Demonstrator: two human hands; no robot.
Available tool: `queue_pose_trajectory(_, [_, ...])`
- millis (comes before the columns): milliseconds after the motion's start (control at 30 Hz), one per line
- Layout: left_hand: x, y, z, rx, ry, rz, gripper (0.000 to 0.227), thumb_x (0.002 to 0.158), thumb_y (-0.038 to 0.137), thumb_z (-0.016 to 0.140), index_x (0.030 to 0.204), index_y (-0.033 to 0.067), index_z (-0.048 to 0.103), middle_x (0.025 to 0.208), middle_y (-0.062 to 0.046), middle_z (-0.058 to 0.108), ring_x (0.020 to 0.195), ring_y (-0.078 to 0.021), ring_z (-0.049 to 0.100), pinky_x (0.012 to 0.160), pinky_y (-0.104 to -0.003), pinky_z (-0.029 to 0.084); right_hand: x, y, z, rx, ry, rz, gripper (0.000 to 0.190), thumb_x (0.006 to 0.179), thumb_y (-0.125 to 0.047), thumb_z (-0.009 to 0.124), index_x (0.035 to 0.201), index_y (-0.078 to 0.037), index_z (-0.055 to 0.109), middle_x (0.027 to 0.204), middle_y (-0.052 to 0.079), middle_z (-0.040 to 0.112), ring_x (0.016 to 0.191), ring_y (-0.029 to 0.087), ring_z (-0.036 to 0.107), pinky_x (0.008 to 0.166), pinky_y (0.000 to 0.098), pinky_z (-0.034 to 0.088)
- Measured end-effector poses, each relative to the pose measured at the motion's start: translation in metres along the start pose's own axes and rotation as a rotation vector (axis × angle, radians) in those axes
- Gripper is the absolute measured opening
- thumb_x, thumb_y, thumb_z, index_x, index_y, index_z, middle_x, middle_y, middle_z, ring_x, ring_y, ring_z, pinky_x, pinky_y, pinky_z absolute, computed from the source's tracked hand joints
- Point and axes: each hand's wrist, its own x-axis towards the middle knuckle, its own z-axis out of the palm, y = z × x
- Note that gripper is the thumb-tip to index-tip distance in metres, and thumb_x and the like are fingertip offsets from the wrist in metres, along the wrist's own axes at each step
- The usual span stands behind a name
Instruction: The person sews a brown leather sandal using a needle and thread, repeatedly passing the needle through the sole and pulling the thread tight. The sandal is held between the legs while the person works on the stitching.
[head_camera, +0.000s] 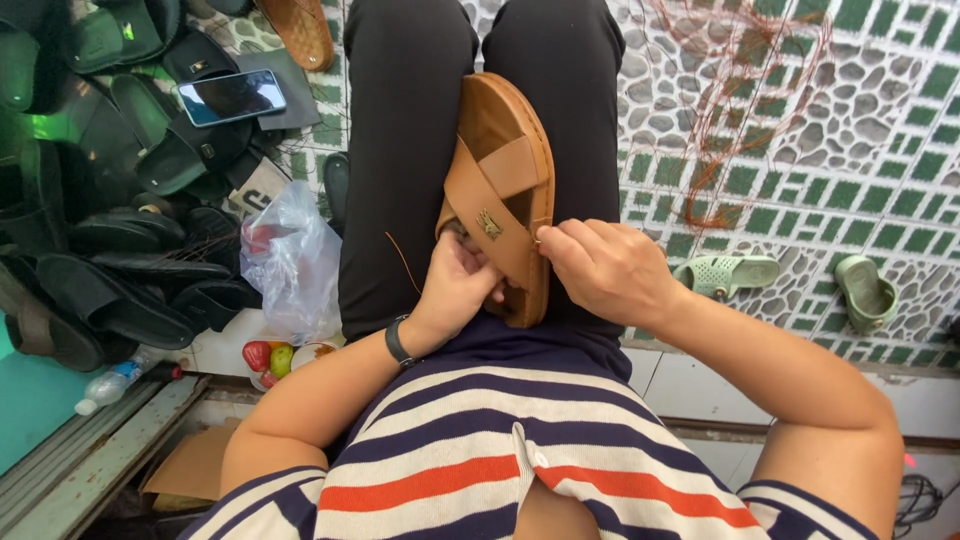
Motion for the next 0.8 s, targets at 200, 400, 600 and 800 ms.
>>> queue_pose_trajectory(200, [-0.011,0.027,0.000,0.043,-0.104,-0.039,0.036,0.081,-0.010,0.060,0.108,-0.0005,0.039,0.085,-0.018,0.063,0.059,-0.0251,0.069,0.039,-0.022,0.054,-0.002,0.007,-0.031,0.157,-0.009,0.045,0.026,0.092,-0.016,0.063,0.117,-0.010,0.067,0.085,0.006,0.062,0.063,0.018,0.061,0.056,0.0255,0.051])
queue_pose_trajectory(400, [-0.011,0.032,-0.002,0.083,-0.045,-0.070,0.030,0.086,-0.003,0.060,0.114,-0.0020,0.050,0.086,-0.017,0.064,0.067,-0.0253,0.072,0.040,-0.020,0.048,-0.009,0.027,-0.088,-0.114,-1.017,0.325,0.081,0.085,-0.012,0.058,0.149,-0.047,0.021,0.078,-0.006,0.047,0.050,0.009,0.042,0.030,0.0198,0.038])
queue_pose_trajectory(600, [-0.016,0.053,-0.009,0.596,-0.339,0.000,0.014,0.085,0.002,0.061,0.097,0.0035,0.054,0.073,-0.006,0.064,0.057,-0.0160,0.067,0.056,-0.024,0.054,0.000,-0.004,-0.063,0.429,-0.788,0.210,0.080,0.072,0.007,0.047,0.143,-0.028,0.036,0.087,0.001,0.047,0.061,0.020,0.048,0.039,0.0347,0.041])
queue_pose_trajectory(800, [-0.026,0.065,-0.020,0.666,-0.244,0.061,0.024,0.087,0.002,0.058,0.111,0.0043,0.057,0.082,-0.006,0.067,0.064,-0.0137,0.071,0.056,-0.018,0.053,-0.011,-0.024,-0.025,0.732,0.008,0.422,0.009,0.090,-0.006,0.063,0.088,0.002,0.063,0.082,0.011,0.066,0.072,0.020,0.062,0.068,0.0303,0.051])
